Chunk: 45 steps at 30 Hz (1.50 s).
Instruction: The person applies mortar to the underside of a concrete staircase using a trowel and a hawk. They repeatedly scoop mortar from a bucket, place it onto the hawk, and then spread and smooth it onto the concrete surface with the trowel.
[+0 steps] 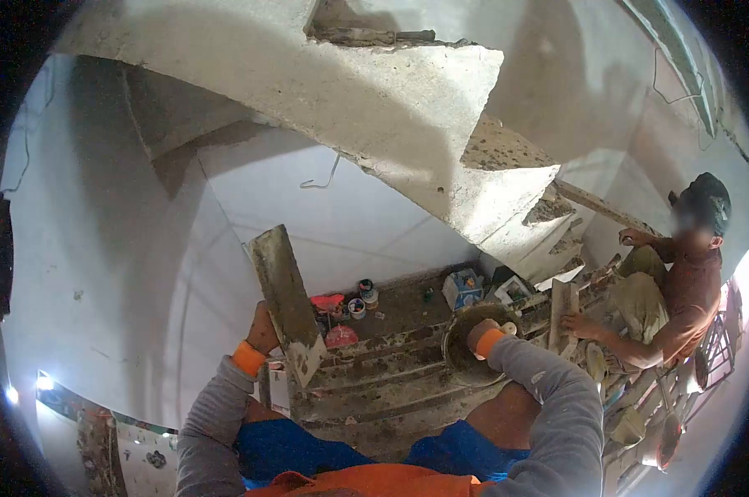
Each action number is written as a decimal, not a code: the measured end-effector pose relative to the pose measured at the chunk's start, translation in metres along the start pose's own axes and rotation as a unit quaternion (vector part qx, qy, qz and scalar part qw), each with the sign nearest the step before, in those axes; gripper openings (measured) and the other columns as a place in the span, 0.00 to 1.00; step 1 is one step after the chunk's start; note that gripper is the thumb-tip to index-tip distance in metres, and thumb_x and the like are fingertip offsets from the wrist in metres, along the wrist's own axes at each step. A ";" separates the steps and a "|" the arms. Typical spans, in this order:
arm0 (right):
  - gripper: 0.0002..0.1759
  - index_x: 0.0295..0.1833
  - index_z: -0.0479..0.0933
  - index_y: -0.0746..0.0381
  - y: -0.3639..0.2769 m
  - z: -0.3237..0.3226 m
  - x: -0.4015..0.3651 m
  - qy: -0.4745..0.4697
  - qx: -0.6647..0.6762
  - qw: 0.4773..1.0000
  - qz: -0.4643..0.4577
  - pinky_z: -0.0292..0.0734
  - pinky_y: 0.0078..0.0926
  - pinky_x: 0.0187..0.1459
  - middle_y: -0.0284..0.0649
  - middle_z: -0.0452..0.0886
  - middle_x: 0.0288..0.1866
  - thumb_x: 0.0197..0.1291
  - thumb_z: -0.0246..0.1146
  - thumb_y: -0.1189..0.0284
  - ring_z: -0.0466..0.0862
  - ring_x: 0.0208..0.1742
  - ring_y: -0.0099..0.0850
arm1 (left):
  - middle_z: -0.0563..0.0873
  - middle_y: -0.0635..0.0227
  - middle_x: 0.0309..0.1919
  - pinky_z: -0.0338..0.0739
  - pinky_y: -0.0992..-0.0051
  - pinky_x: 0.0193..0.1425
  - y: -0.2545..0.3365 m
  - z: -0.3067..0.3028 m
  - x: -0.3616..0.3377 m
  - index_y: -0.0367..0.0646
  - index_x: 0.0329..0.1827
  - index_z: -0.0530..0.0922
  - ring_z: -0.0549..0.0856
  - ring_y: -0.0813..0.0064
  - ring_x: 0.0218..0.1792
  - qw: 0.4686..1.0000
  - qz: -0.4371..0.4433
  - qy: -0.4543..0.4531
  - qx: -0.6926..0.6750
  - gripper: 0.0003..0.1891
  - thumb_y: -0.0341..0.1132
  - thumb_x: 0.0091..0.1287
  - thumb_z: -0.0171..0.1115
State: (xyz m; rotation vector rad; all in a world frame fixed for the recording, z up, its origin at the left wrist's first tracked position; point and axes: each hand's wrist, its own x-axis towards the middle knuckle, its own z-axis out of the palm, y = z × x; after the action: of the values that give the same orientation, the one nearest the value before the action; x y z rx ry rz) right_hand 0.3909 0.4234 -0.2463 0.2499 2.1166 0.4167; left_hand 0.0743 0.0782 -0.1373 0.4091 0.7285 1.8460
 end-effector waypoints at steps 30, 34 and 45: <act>0.12 0.40 0.83 0.57 -0.005 -0.010 -0.006 0.046 -0.008 0.999 0.007 0.79 0.35 0.36 0.40 0.84 0.40 0.61 0.55 0.66 0.84 0.40 0.36 | 0.72 0.60 0.61 0.68 0.59 0.64 0.004 -0.052 -0.006 0.44 0.65 0.64 0.73 0.58 0.60 0.988 0.147 0.004 0.050 0.34 0.62 0.67 0.38; 0.11 0.40 0.83 0.57 -0.005 -0.010 -0.005 0.029 -0.015 0.999 -0.005 0.79 0.36 0.37 0.40 0.84 0.39 0.61 0.56 0.67 0.84 0.40 0.36 | 0.72 0.59 0.61 0.68 0.59 0.64 0.005 -0.052 -0.006 0.43 0.65 0.64 0.73 0.58 0.59 0.988 0.150 0.001 0.046 0.34 0.62 0.67 0.38; 0.12 0.42 0.83 0.57 -0.008 -0.028 -0.017 0.018 -0.029 0.999 -0.005 0.79 0.36 0.35 0.40 0.84 0.40 0.59 0.58 0.65 0.84 0.41 0.36 | 0.72 0.59 0.61 0.68 0.59 0.64 0.006 -0.054 -0.008 0.43 0.65 0.63 0.73 0.57 0.59 0.987 0.153 0.002 0.041 0.35 0.62 0.67 0.37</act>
State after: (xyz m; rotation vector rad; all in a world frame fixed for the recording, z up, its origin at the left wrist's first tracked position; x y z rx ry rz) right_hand 0.3768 0.4048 -0.2221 0.1987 2.1373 0.4788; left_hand 0.0409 0.0532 -0.1737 0.5981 0.7790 2.1078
